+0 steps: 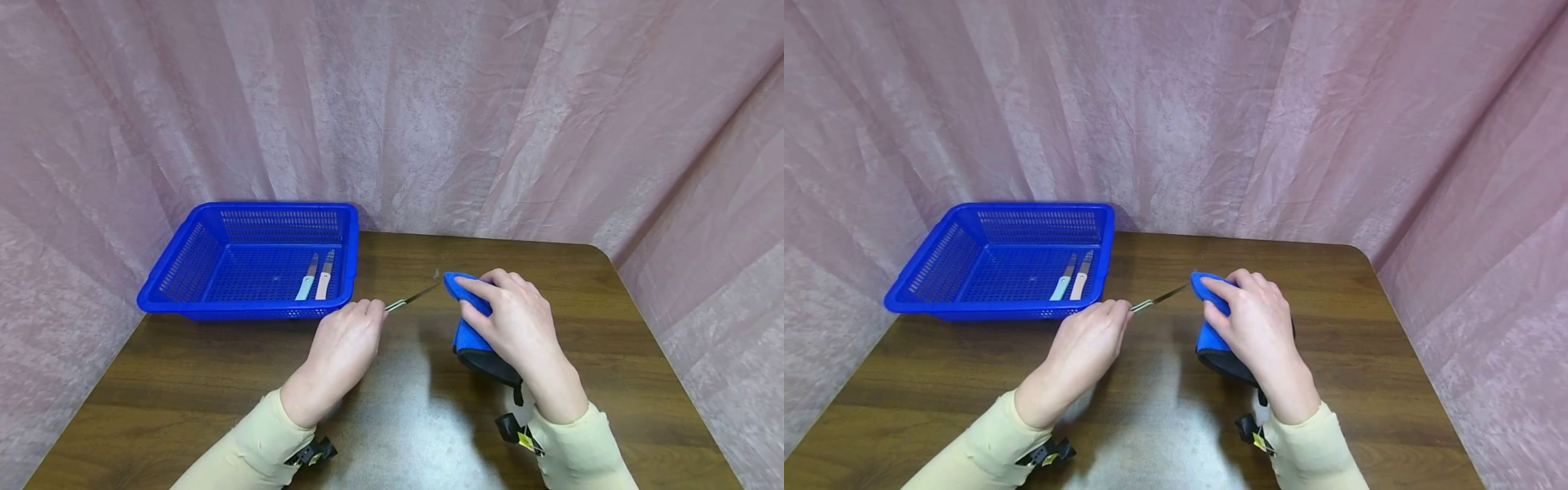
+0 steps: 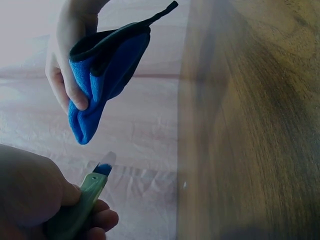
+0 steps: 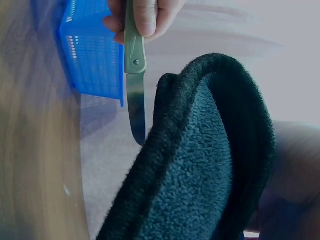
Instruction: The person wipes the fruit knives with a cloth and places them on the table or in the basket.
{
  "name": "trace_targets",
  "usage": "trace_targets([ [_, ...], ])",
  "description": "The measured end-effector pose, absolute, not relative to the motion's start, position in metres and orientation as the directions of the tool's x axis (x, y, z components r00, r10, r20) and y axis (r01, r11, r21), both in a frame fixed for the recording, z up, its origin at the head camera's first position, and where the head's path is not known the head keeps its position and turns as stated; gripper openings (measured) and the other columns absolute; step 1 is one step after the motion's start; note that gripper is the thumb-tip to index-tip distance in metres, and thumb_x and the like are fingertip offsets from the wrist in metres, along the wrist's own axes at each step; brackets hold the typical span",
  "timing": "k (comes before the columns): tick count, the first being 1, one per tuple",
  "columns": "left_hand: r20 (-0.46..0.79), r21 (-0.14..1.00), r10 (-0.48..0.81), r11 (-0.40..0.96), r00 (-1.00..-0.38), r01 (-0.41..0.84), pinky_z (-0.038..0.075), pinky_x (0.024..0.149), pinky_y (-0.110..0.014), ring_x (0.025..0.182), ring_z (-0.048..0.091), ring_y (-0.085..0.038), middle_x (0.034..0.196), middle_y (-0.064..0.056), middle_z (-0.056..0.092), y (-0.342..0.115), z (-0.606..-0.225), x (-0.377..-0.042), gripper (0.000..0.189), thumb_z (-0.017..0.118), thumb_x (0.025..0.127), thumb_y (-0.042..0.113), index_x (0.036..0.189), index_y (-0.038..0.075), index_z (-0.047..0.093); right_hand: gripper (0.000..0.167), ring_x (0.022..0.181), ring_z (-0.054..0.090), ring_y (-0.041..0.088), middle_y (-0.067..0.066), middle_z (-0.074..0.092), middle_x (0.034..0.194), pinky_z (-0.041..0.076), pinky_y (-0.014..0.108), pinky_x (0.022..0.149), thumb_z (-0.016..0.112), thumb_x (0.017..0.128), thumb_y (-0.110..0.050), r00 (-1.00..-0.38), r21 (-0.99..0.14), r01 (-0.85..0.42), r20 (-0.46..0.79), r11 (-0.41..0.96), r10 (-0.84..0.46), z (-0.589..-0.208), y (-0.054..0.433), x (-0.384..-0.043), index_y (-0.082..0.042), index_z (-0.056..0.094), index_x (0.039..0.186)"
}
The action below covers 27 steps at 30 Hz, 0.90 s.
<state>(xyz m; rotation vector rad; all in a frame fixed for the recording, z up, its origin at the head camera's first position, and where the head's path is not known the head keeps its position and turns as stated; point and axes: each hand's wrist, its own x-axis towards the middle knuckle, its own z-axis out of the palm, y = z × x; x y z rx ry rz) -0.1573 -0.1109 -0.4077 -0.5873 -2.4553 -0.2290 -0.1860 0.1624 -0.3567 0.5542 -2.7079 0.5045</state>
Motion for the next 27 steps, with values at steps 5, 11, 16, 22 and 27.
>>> trace_targets([
  [5,0.584,0.039,0.367,0.878,-0.724,0.477,0.048,0.055,-0.042,0.063,0.060,-0.032,0.075,-0.009,0.055,-0.1121,-0.4080,-0.1590,0.023,0.073,0.103,0.006,0.083,0.004,0.063,0.038,0.108,0.067,0.033,0.008,0.075,0.120,0.054,0.055,0.087,0.072,0.100,-0.027,-0.866,-0.272,-0.433,0.389,0.859,-0.313,-0.3553,0.1621,-0.1850,-0.027,0.080,0.138],
  [11,0.522,-0.002,0.399,0.884,-0.754,0.467,0.044,0.057,-0.039,0.069,0.064,-0.029,0.077,-0.008,0.058,-0.1131,-0.4063,-0.1586,0.014,0.071,0.095,-0.005,0.089,0.005,0.065,0.038,0.107,0.067,0.033,0.007,0.075,0.119,0.054,0.055,0.087,0.073,0.100,-0.027,-0.861,-0.269,-0.439,0.399,0.857,-0.316,-0.3544,0.1622,-0.1836,-0.027,0.081,0.137],
  [16,0.527,0.011,0.402,0.878,-0.749,0.479,0.049,0.058,-0.040,0.070,0.064,-0.029,0.079,-0.009,0.059,-0.1129,-0.4051,-0.1583,0.012,0.071,0.095,-0.010,0.095,0.002,0.065,0.038,0.107,0.067,0.034,0.007,0.075,0.119,0.054,0.055,0.087,0.074,0.099,-0.028,-0.862,-0.269,-0.435,0.400,0.859,-0.312,-0.3538,0.1623,-0.1834,-0.026,0.081,0.136],
  [22,0.574,0.050,0.377,0.870,-0.727,0.491,0.051,0.057,-0.042,0.067,0.061,-0.031,0.080,-0.010,0.059,-0.1122,-0.4070,-0.1595,0.012,0.072,0.097,-0.007,0.104,-0.001,0.066,0.038,0.109,0.067,0.034,0.007,0.075,0.120,0.054,0.056,0.089,0.073,0.100,-0.027,-0.871,-0.275,-0.426,0.383,0.862,-0.308,-0.3532,0.1626,-0.1834,-0.027,0.080,0.137],
  [27,0.568,0.112,0.344,0.867,-0.748,0.485,0.050,0.053,-0.041,0.066,0.059,-0.028,0.083,-0.009,0.058,-0.1118,-0.4080,-0.1605,0.019,0.080,0.102,0.012,0.111,0.000,0.068,0.038,0.107,0.067,0.033,0.007,0.074,0.119,0.054,0.055,0.088,0.074,0.099,-0.027,-0.869,-0.273,-0.427,0.388,0.862,-0.307,-0.3530,0.1630,-0.1830,-0.026,0.081,0.137],
])
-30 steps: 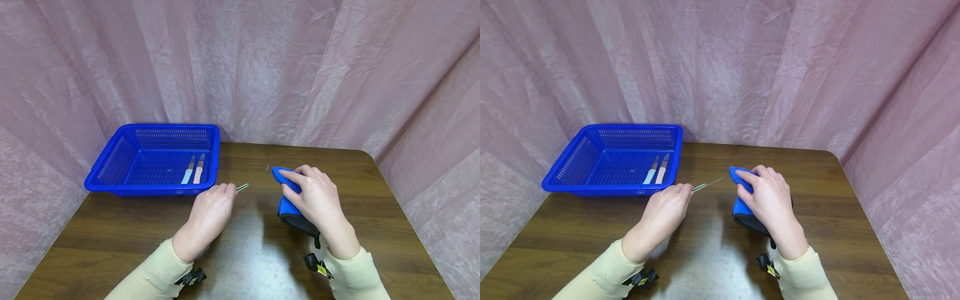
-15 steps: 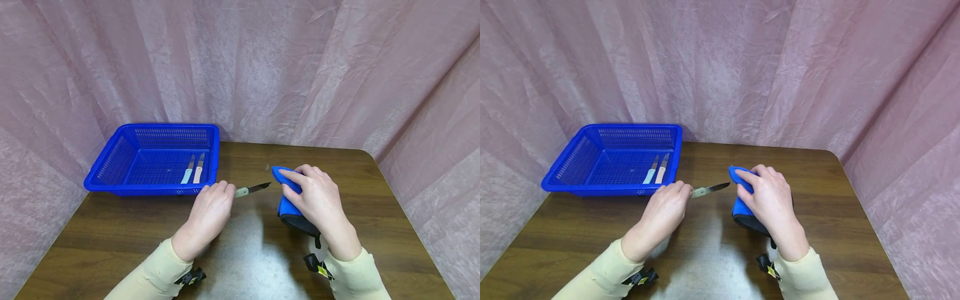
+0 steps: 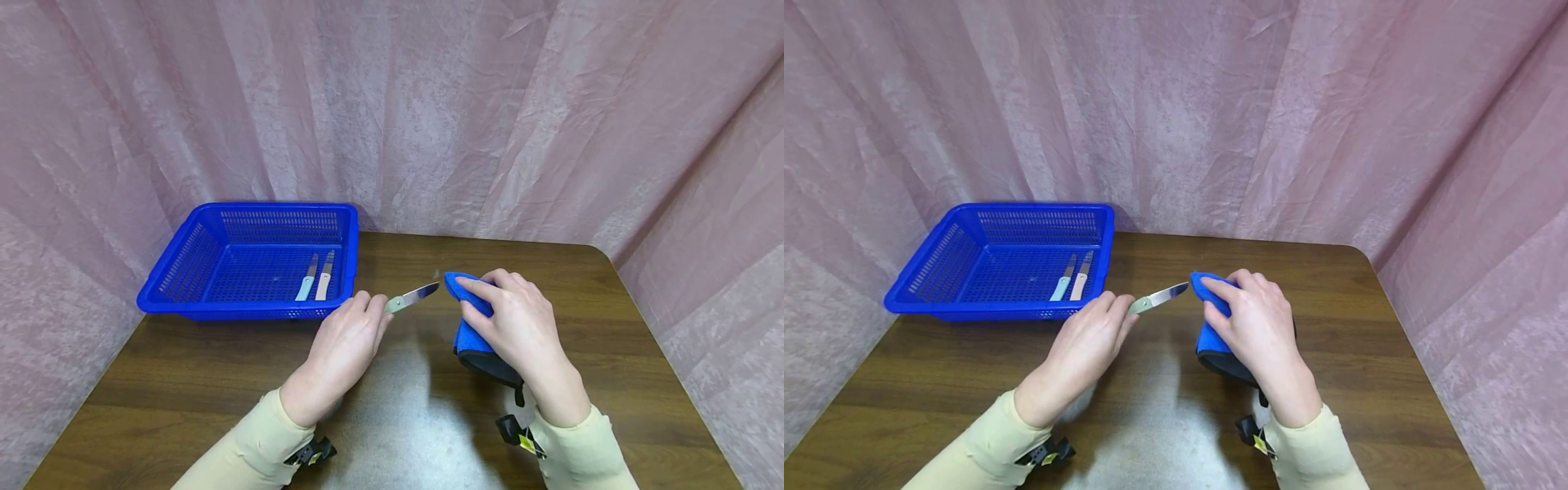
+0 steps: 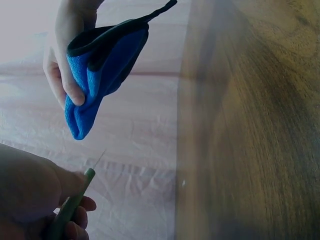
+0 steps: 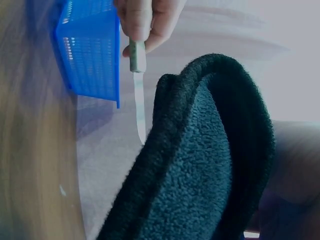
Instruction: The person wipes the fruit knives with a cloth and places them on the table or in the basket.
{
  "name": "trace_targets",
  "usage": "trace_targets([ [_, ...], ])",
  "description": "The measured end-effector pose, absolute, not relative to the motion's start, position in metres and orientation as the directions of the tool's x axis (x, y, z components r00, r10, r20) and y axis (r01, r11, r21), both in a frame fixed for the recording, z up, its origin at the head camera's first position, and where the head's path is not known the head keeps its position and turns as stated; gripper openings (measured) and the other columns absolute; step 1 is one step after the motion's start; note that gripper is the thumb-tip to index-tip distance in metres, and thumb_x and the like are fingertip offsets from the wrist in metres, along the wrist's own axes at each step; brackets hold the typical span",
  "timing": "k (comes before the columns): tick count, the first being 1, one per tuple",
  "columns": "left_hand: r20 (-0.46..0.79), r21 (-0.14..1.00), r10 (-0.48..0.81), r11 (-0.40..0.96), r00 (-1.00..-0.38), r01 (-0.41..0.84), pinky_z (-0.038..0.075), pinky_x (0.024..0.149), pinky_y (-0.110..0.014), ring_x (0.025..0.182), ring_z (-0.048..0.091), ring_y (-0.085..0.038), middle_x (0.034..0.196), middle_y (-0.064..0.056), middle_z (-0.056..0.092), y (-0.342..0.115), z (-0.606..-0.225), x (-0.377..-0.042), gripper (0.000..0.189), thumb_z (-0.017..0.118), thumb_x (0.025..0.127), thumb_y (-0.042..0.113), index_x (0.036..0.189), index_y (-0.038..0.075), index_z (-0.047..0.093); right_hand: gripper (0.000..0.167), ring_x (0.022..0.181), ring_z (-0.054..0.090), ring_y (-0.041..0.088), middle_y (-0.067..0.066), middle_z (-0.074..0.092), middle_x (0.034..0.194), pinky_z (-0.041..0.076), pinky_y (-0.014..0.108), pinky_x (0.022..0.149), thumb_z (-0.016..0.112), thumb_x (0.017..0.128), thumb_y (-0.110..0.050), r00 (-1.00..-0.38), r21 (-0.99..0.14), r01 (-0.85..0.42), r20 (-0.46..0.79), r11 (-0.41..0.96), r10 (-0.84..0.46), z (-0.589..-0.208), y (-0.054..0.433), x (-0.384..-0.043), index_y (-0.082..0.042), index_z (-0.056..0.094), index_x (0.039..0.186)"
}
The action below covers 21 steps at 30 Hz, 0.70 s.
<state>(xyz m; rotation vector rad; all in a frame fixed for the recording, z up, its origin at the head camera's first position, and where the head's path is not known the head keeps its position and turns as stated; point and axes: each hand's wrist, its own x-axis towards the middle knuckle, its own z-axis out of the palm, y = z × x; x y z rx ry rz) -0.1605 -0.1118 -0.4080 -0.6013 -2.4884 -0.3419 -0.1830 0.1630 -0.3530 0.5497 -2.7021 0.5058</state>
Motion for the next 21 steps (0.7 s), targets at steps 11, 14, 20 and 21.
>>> trace_targets([
  [11,0.561,0.104,0.344,0.873,-0.753,0.476,0.050,0.053,-0.041,0.067,0.060,-0.026,0.084,-0.007,0.058,-0.111,-0.405,-0.160,0.024,0.083,0.101,0.017,0.110,0.004,0.066,0.038,0.107,0.067,0.033,0.007,0.074,0.119,0.054,0.054,0.086,0.076,0.099,-0.027,-0.861,-0.272,-0.442,0.398,0.855,-0.318,-0.353,0.160,-0.181,-0.027,0.080,0.137],
  [14,0.564,0.099,0.349,0.871,-0.749,0.480,0.049,0.053,-0.040,0.067,0.059,-0.026,0.084,-0.007,0.057,-0.110,-0.404,-0.160,0.023,0.082,0.102,0.017,0.109,0.004,0.065,0.038,0.106,0.067,0.032,0.007,0.074,0.118,0.054,0.053,0.086,0.078,0.099,-0.027,-0.848,-0.267,-0.462,0.412,0.846,-0.334,-0.354,0.156,-0.180,-0.026,0.081,0.136],
  [20,0.573,0.086,0.362,0.866,-0.736,0.493,0.048,0.054,-0.038,0.067,0.058,-0.026,0.084,-0.007,0.057,-0.109,-0.403,-0.158,0.023,0.083,0.101,0.017,0.108,0.003,0.065,0.036,0.102,0.068,0.031,0.007,0.075,0.114,0.056,0.051,0.084,0.082,0.096,-0.026,-0.810,-0.241,-0.512,0.456,0.824,-0.370,-0.358,0.148,-0.178,-0.025,0.083,0.132],
  [21,0.573,0.084,0.364,0.865,-0.734,0.495,0.049,0.054,-0.038,0.067,0.059,-0.026,0.084,-0.007,0.058,-0.109,-0.403,-0.158,0.023,0.083,0.101,0.017,0.109,0.003,0.066,0.036,0.102,0.068,0.031,0.007,0.075,0.113,0.056,0.051,0.084,0.083,0.096,-0.026,-0.805,-0.238,-0.518,0.460,0.821,-0.375,-0.358,0.147,-0.177,-0.025,0.083,0.132],
])
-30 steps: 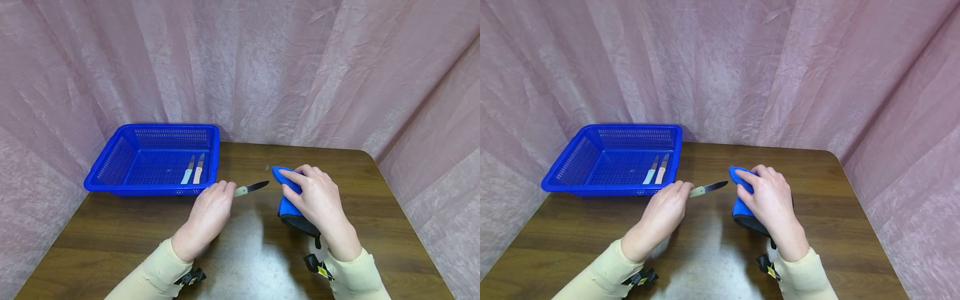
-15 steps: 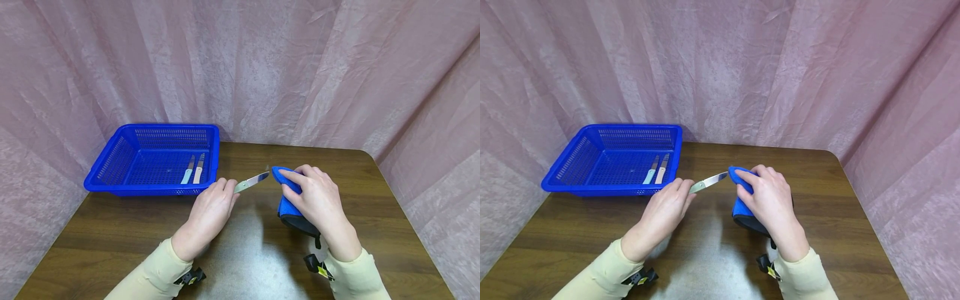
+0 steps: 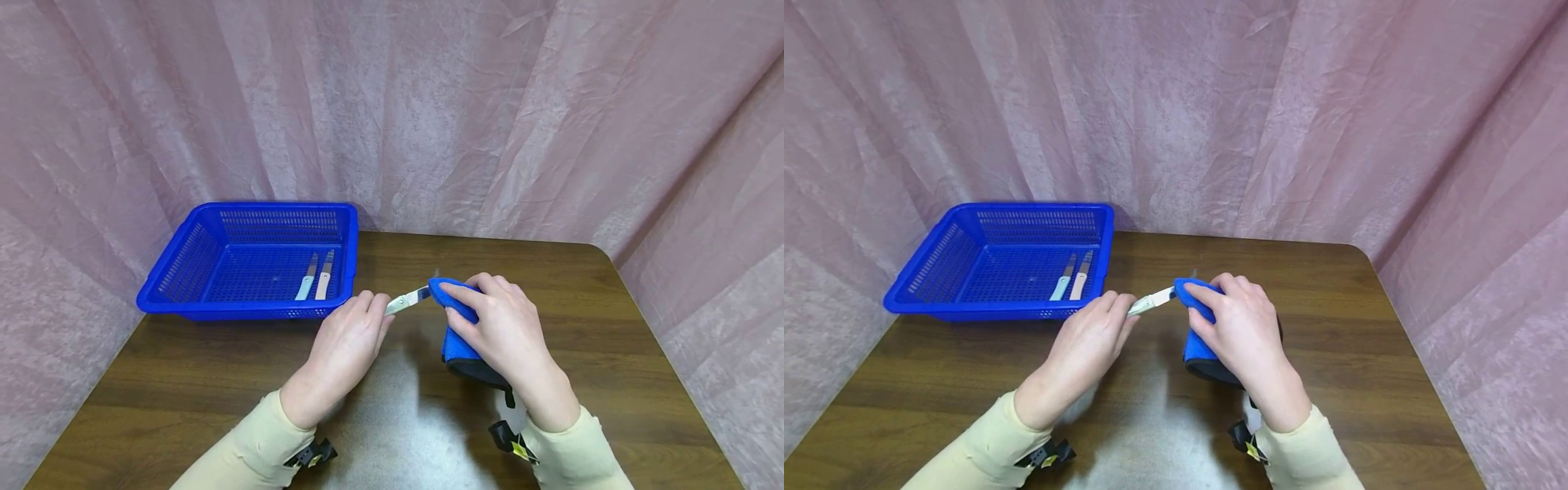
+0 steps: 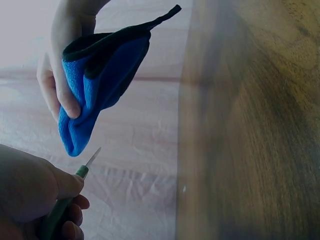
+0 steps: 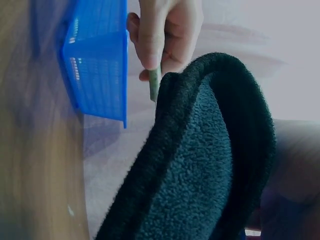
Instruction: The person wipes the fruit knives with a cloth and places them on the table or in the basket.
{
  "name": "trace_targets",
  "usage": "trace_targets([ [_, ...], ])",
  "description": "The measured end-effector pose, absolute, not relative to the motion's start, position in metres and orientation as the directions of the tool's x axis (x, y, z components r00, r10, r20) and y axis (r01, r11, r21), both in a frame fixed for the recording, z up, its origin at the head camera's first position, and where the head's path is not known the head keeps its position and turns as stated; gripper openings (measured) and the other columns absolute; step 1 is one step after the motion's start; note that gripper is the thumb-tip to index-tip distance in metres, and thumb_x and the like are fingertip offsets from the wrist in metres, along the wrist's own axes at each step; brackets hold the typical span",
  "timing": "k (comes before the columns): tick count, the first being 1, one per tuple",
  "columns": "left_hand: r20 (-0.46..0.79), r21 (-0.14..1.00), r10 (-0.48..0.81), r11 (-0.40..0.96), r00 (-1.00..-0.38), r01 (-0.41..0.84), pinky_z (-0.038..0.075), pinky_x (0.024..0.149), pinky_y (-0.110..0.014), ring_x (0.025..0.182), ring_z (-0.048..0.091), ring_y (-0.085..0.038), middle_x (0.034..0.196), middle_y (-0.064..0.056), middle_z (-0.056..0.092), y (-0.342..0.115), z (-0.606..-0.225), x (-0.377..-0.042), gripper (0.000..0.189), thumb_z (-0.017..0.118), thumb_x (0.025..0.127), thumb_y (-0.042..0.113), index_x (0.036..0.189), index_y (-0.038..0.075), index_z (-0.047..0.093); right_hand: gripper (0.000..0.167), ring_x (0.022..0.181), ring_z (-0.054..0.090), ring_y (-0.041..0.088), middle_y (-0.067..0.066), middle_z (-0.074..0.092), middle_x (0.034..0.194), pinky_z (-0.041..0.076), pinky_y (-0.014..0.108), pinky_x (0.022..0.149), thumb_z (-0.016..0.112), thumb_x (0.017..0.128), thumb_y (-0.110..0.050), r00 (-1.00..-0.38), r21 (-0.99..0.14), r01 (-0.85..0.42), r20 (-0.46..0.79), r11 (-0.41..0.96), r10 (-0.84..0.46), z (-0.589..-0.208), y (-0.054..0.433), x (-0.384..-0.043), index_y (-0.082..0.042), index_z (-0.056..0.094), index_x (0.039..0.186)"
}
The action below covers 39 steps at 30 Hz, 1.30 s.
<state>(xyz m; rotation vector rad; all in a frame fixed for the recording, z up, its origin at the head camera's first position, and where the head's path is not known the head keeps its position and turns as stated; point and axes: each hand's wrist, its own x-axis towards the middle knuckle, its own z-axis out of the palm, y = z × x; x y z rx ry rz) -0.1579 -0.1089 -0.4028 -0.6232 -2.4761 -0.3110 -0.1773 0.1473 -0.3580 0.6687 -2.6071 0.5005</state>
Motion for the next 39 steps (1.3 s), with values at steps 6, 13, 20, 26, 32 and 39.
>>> trace_targets([
  [6,0.574,0.078,0.374,0.861,-0.729,0.503,0.051,0.056,-0.039,0.069,0.062,-0.026,0.086,-0.008,0.060,-0.108,-0.401,-0.157,0.024,0.083,0.101,0.017,0.113,0.004,0.067,0.036,0.102,0.068,0.029,0.006,0.075,0.113,0.056,0.051,0.086,0.085,0.094,-0.026,-0.789,-0.223,-0.549,0.458,0.805,-0.411,-0.362,0.139,-0.174,-0.026,0.084,0.131],
  [13,0.581,0.061,0.389,0.855,-0.715,0.516,0.051,0.056,-0.037,0.070,0.061,-0.026,0.086,-0.007,0.059,-0.107,-0.403,-0.156,0.025,0.084,0.101,0.017,0.114,0.003,0.067,0.037,0.104,0.068,0.029,0.005,0.075,0.114,0.056,0.051,0.090,0.085,0.094,-0.025,-0.786,-0.231,-0.561,0.450,0.795,-0.424,-0.364,0.133,-0.172,-0.026,0.084,0.130],
  [20,0.593,0.049,0.395,0.852,-0.701,0.521,0.051,0.056,-0.038,0.070,0.061,-0.027,0.086,-0.007,0.059,-0.107,-0.405,-0.156,0.027,0.085,0.099,0.017,0.112,0.003,0.067,0.038,0.103,0.068,0.030,0.008,0.075,0.114,0.056,0.050,0.091,0.087,0.093,-0.026,-0.771,-0.206,-0.585,0.444,0.785,-0.458,-0.366,0.129,-0.171,-0.025,0.083,0.132],
  [26,0.589,0.049,0.398,0.851,-0.703,0.522,0.051,0.057,-0.038,0.070,0.062,-0.027,0.086,-0.007,0.059,-0.107,-0.404,-0.155,0.026,0.085,0.099,0.017,0.111,0.003,0.067,0.039,0.104,0.068,0.030,0.008,0.075,0.114,0.056,0.051,0.092,0.087,0.093,-0.026,-0.771,-0.201,-0.583,0.442,0.787,-0.458,-0.367,0.128,-0.171,-0.024,0.083,0.131],
  [32,0.582,0.055,0.398,0.851,-0.709,0.522,0.052,0.058,-0.037,0.071,0.062,-0.027,0.087,-0.007,0.059,-0.107,-0.404,-0.154,0.025,0.084,0.100,0.017,0.112,0.003,0.067,0.039,0.104,0.068,0.030,0.008,0.075,0.113,0.056,0.051,0.091,0.087,0.093,-0.026,-0.774,-0.206,-0.582,0.438,0.787,-0.458,-0.367,0.128,-0.171,-0.024,0.083,0.131],
  [39,0.589,0.055,0.398,0.849,-0.703,0.526,0.051,0.057,-0.037,0.070,0.061,-0.026,0.085,-0.006,0.058,-0.106,-0.404,-0.155,0.026,0.086,0.098,0.017,0.110,0.003,0.066,0.039,0.105,0.068,0.031,0.009,0.075,0.115,0.056,0.051,0.092,0.087,0.093,-0.026,-0.780,-0.213,-0.576,0.433,0.789,-0.452,-0.367,0.129,-0.172,-0.024,0.083,0.132],
])
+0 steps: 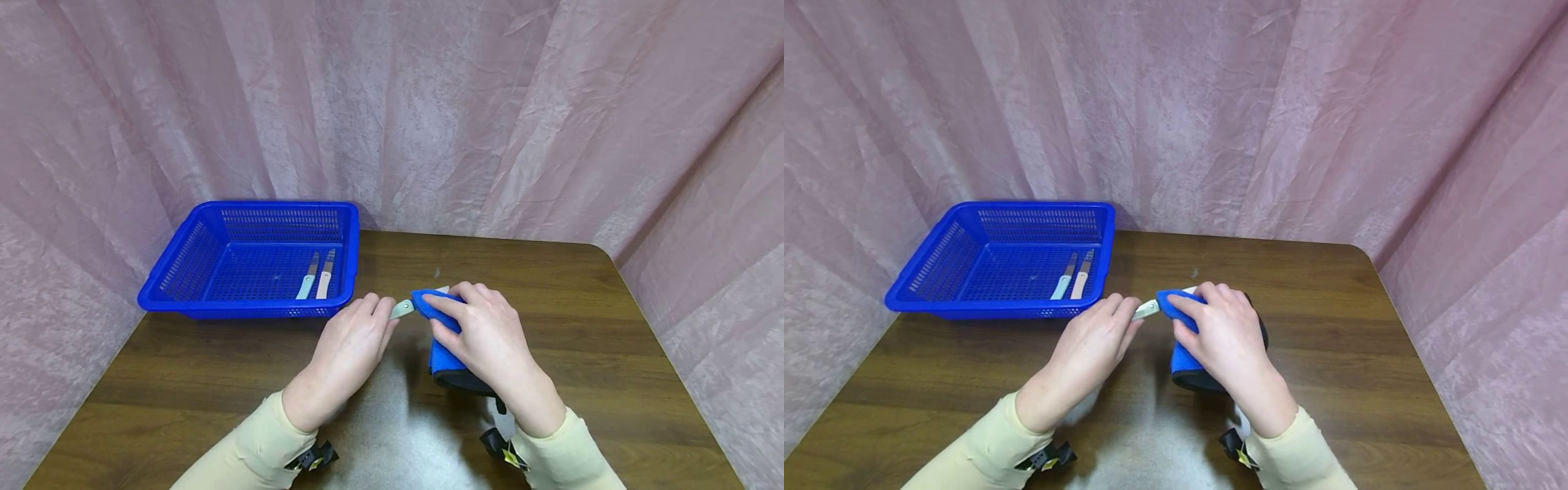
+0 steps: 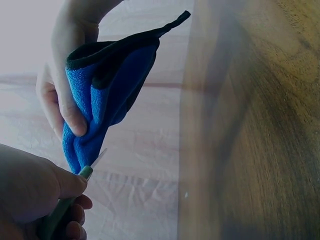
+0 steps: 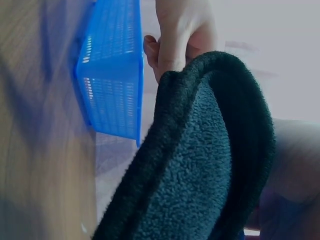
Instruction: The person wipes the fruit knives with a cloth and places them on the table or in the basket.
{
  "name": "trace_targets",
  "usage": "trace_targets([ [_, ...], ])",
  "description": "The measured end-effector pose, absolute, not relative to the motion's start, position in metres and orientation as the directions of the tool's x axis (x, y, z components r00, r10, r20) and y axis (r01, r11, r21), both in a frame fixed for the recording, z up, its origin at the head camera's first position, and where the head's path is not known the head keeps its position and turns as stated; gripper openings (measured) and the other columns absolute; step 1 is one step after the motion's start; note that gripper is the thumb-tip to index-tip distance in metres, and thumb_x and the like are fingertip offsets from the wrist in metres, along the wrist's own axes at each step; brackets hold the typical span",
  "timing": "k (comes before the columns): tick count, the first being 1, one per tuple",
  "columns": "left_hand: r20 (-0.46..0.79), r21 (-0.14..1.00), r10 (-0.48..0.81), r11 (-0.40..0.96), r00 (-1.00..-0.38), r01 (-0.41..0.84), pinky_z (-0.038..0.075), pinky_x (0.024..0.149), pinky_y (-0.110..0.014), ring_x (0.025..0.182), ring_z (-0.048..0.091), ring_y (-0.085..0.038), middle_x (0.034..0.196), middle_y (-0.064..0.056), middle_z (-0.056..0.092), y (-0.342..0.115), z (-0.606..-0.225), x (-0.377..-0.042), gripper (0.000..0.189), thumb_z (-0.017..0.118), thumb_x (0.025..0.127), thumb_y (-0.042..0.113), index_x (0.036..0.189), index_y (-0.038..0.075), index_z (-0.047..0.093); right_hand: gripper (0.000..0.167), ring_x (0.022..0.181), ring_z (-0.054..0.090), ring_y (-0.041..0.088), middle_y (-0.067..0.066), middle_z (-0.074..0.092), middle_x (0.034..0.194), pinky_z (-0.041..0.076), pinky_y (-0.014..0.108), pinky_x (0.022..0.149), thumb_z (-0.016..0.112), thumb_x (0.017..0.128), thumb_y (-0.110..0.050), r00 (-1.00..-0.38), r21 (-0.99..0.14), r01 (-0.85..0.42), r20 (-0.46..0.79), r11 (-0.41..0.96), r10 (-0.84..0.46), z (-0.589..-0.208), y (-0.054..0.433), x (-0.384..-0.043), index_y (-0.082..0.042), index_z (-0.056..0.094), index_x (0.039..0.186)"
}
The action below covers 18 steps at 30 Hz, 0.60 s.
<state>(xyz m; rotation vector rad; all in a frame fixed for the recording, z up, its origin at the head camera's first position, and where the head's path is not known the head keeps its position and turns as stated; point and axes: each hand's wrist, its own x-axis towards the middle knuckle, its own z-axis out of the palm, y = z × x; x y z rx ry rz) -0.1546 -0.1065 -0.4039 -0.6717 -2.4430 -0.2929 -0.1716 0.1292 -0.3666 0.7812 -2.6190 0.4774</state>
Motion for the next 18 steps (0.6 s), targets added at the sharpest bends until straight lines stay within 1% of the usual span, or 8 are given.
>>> trace_targets([
  [9,0.585,0.054,0.396,0.852,-0.708,0.521,0.050,0.055,-0.036,0.069,0.060,-0.025,0.085,-0.006,0.058,-0.108,-0.403,-0.154,0.027,0.086,0.098,0.017,0.110,0.004,0.066,0.038,0.105,0.068,0.030,0.007,0.075,0.116,0.055,0.052,0.093,0.086,0.094,-0.026,-0.795,-0.227,-0.556,0.427,0.800,-0.431,-0.366,0.133,-0.174,-0.025,0.083,0.132],
  [14,0.583,0.057,0.393,0.853,-0.711,0.519,0.050,0.055,-0.036,0.068,0.059,-0.025,0.084,-0.006,0.058,-0.107,-0.402,-0.154,0.027,0.086,0.098,0.017,0.110,0.003,0.067,0.037,0.103,0.068,0.029,0.006,0.075,0.114,0.056,0.052,0.089,0.085,0.094,-0.026,-0.798,-0.226,-0.546,0.433,0.807,-0.419,-0.365,0.137,-0.175,-0.025,0.083,0.131],
  [18,0.578,0.058,0.392,0.855,-0.716,0.515,0.050,0.056,-0.036,0.069,0.060,-0.025,0.085,-0.006,0.059,-0.107,-0.401,-0.154,0.025,0.083,0.101,0.018,0.113,0.003,0.067,0.036,0.101,0.068,0.029,0.006,0.075,0.112,0.056,0.051,0.086,0.085,0.094,-0.025,-0.796,-0.216,-0.538,0.449,0.815,-0.406,-0.364,0.140,-0.176,-0.026,0.084,0.130],
])
